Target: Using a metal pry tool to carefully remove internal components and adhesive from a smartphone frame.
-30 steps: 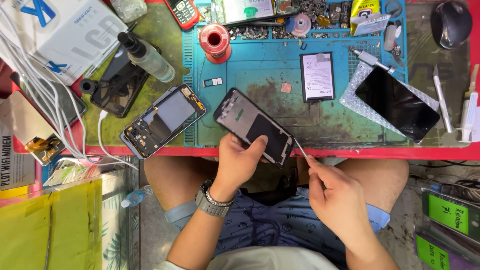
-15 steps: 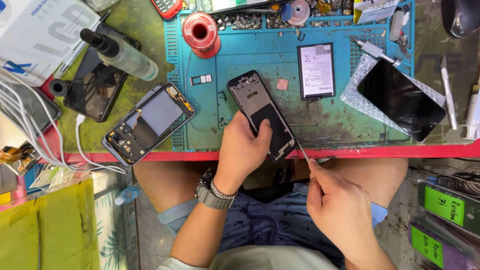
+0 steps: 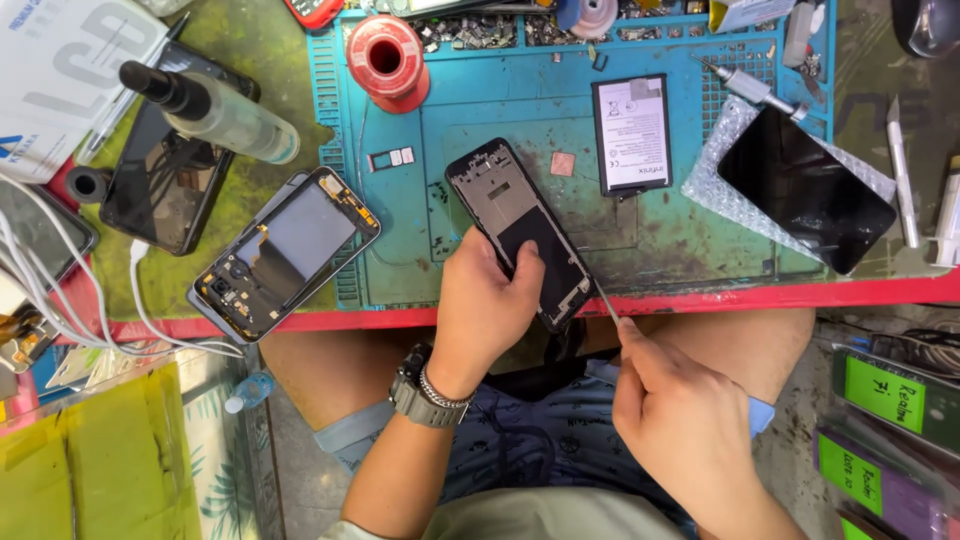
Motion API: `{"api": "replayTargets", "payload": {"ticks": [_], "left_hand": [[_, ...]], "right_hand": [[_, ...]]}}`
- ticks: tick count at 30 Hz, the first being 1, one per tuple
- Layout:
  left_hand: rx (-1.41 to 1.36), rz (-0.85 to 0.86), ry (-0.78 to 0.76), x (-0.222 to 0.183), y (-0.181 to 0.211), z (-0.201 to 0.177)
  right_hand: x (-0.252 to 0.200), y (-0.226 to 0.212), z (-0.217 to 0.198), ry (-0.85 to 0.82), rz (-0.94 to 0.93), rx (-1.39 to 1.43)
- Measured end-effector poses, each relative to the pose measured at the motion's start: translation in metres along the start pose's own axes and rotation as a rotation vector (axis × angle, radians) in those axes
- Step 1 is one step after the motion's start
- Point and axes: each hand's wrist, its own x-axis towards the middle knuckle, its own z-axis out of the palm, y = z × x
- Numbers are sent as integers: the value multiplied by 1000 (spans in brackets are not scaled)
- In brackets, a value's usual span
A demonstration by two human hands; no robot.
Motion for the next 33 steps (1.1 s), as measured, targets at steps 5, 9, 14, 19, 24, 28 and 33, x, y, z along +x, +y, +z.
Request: {"api": "replayTargets", "payload": {"ticks": [5, 9, 14, 19, 24, 28, 33], "left_hand": [[2, 38, -8, 4, 0, -2], [0, -27, -26, 4, 1, -5], [-17, -17, -43, 4, 5, -7], [-30, -38, -41, 4, 10, -10], [-27, -21, -29, 3, -3, -3], [-41, 0, -18, 2, -1, -6], [-200, 83, 29, 15, -15, -1]], "right_hand": [[19, -2, 2, 127, -110, 161], [13, 5, -4, 80, -108, 178], [29, 0, -9, 52, -119, 186], [29, 8, -8, 0, -113, 163], [23, 10, -3, 57, -140, 193], [33, 11, 3, 97, -175, 265], [47, 6, 4, 198, -226, 546]]}}
